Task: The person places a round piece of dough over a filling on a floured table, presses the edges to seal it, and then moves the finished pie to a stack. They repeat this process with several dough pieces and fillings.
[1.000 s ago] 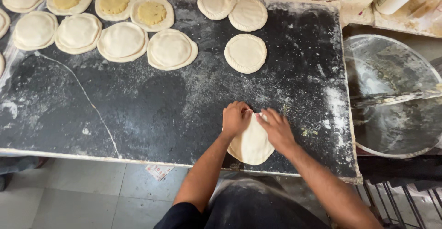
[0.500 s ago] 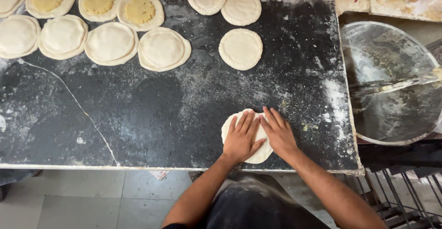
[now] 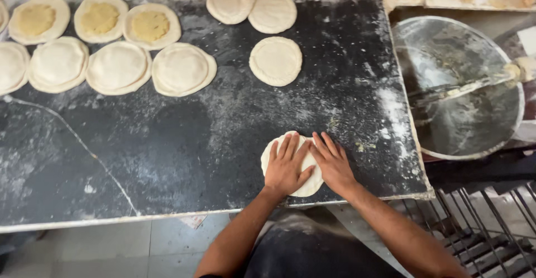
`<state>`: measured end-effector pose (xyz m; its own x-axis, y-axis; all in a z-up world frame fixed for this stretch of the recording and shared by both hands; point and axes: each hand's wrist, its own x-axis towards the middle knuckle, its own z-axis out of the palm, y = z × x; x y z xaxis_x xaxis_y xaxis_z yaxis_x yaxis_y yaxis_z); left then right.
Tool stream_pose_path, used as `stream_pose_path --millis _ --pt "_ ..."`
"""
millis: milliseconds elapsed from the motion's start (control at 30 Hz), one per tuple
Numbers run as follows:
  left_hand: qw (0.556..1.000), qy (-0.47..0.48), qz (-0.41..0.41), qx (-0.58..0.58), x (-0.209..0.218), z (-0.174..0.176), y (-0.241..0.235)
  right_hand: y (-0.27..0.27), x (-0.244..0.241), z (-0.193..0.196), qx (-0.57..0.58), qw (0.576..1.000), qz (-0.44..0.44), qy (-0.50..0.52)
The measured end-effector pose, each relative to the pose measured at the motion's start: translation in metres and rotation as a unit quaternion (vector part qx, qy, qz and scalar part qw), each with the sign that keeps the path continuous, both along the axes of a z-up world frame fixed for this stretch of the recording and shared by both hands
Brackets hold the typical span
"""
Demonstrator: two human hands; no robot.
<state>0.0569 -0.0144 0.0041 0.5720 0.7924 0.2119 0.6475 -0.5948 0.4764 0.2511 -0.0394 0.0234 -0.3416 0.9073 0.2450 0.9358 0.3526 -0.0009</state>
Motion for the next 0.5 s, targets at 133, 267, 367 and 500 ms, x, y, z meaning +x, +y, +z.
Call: stream_pose_path --millis 133,267,367,500 --pt "1.0 0.016 -0.002 0.019 -0.003 -0.001 -0.003 0.024 0.0 -0.001 -0.123 0.98 -0.064 0.143" --pt "1.0 0.012 0.001 0.021 -0.002 0.0 -0.002 0.045 -0.001 0.004 -0.195 0.977 -0.089 -0.009" --pt "1.0 0.005 -0.001 0.021 -0.003 0.001 -0.003 0.017 -0.008 0.003 -0.131 0.986 -0.073 -0.071" --pt "1.0 0.003 -0.006 0.023 -0.004 0.001 -0.002 -0.002 -0.012 0.005 -0.088 0.994 -0.071 -0.007"
